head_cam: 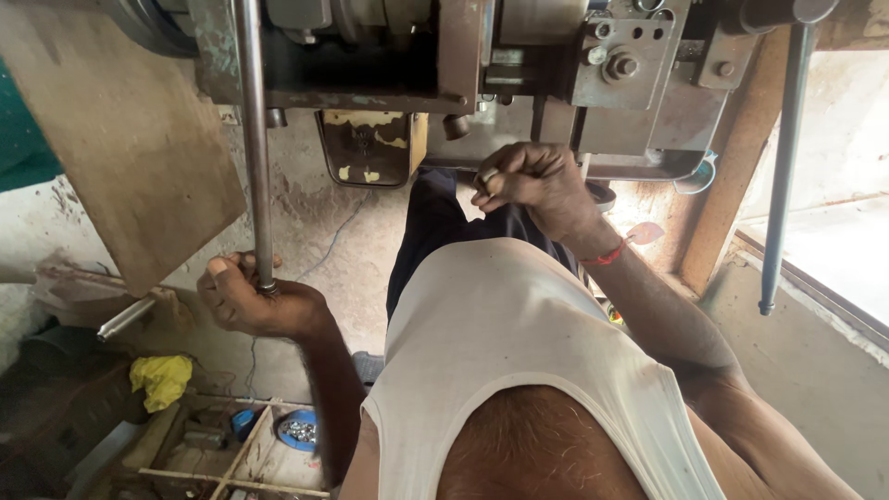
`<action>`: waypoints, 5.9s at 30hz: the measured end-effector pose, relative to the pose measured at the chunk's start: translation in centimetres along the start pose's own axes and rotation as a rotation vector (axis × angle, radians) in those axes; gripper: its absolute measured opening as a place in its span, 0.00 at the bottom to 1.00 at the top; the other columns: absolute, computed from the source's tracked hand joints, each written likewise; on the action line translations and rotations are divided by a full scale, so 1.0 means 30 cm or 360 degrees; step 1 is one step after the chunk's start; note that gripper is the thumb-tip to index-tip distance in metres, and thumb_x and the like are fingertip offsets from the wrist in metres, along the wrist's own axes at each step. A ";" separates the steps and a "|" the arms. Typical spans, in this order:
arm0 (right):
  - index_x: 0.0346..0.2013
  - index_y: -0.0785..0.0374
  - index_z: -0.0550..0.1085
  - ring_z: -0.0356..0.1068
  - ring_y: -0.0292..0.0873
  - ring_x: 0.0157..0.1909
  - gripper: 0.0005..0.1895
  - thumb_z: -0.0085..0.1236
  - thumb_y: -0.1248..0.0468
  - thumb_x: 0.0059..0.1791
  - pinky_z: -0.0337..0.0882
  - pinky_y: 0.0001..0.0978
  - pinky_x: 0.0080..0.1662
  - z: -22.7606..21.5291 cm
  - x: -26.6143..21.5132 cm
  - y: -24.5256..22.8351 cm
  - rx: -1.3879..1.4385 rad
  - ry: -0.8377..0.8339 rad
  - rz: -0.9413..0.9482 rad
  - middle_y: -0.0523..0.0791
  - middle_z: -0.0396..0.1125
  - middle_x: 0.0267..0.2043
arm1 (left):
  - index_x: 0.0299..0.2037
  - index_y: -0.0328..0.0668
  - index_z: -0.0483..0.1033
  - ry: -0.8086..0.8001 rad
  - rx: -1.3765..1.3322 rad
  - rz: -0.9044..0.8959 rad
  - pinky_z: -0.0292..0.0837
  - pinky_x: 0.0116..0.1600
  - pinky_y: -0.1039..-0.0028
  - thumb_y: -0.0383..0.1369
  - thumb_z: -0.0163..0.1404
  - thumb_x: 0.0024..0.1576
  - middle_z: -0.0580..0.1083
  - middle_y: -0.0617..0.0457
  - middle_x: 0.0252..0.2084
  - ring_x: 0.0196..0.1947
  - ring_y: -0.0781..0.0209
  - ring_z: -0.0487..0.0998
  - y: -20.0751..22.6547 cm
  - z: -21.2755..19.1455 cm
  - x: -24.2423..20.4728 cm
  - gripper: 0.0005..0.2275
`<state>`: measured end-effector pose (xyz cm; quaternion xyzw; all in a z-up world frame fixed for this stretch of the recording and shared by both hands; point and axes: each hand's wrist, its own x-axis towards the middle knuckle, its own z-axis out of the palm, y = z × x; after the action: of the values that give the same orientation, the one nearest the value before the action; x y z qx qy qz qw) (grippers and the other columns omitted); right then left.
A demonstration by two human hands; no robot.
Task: The person operates a manual metal press machine to shape small metal cylinders. They insert a metal cylinder into the press, pull a long lever to activate the press, and then remove the shaped piece. This process is repeated multiple times throughout the video.
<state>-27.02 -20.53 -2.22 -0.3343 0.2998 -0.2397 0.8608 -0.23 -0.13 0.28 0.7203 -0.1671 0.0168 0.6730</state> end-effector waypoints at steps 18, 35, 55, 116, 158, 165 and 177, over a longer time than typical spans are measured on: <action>0.39 0.60 0.72 0.77 0.46 0.34 0.06 0.53 0.68 0.48 0.76 0.37 0.32 -0.224 0.184 0.393 -0.3535 -0.0330 -0.0115 0.47 0.74 0.34 | 0.29 0.33 0.67 0.0088 -0.0029 -0.0084 0.62 0.34 0.74 0.33 0.47 0.65 0.66 0.51 0.29 0.29 0.63 0.67 0.058 0.044 0.002 0.13; 0.46 0.60 0.74 0.75 0.38 0.33 0.09 0.65 0.73 0.55 0.73 0.33 0.34 -0.206 -0.150 -0.117 -0.2118 0.1314 -0.1111 0.44 0.73 0.35 | 0.34 0.31 0.70 -0.0021 0.0161 0.0090 0.67 0.35 0.73 0.36 0.44 0.67 0.67 0.51 0.31 0.26 0.60 0.70 0.032 0.013 0.013 0.14; 0.77 0.69 0.60 0.54 0.73 0.70 0.50 0.67 0.64 0.41 0.67 0.61 0.60 -0.715 0.302 -0.468 -0.3663 -0.0052 -0.0363 0.64 0.42 0.79 | 0.38 0.38 0.77 0.0157 -0.0509 -0.0196 0.69 0.35 0.79 0.23 0.54 0.61 0.75 0.56 0.32 0.29 0.70 0.71 -0.088 0.015 -0.018 0.01; 0.58 0.74 0.73 0.76 0.41 0.49 0.17 0.48 0.78 0.54 0.80 0.28 0.50 -0.453 0.355 -0.375 -0.0619 0.0204 -0.0158 0.52 0.73 0.53 | 0.36 0.34 0.68 0.0029 -0.0091 -0.0122 0.67 0.35 0.73 0.34 0.49 0.66 0.69 0.48 0.25 0.24 0.60 0.71 0.068 0.036 -0.001 0.11; 0.44 0.67 0.71 0.74 0.43 0.27 0.09 0.44 0.71 0.51 0.79 0.35 0.36 -0.531 0.258 -0.273 -0.0008 0.0965 -0.0611 0.50 0.72 0.29 | 0.36 0.34 0.67 0.0057 -0.0154 -0.0084 0.70 0.36 0.70 0.34 0.50 0.65 0.68 0.48 0.25 0.24 0.58 0.71 0.038 0.032 0.010 0.11; 0.46 0.65 0.69 0.70 0.39 0.32 0.04 0.53 0.69 0.58 0.71 0.31 0.32 -0.473 0.092 -0.201 -0.0159 0.1092 -0.1206 0.47 0.69 0.33 | 0.35 0.33 0.68 0.0067 -0.0101 -0.0087 0.70 0.36 0.70 0.34 0.49 0.64 0.69 0.48 0.26 0.24 0.58 0.72 0.047 0.033 0.011 0.11; 0.42 0.64 0.73 0.73 0.41 0.39 0.19 0.38 0.53 0.56 0.76 0.32 0.43 -0.466 0.312 -0.344 -0.0214 0.0653 -0.0343 0.46 0.71 0.38 | 0.34 0.33 0.69 0.0079 -0.0107 -0.0089 0.70 0.34 0.71 0.32 0.49 0.64 0.69 0.47 0.28 0.23 0.60 0.71 0.048 0.036 0.016 0.10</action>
<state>-32.05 -39.13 -6.48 -0.3653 0.4462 -0.3725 0.7271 -0.38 -1.34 1.68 0.7010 -0.1304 0.0103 0.7011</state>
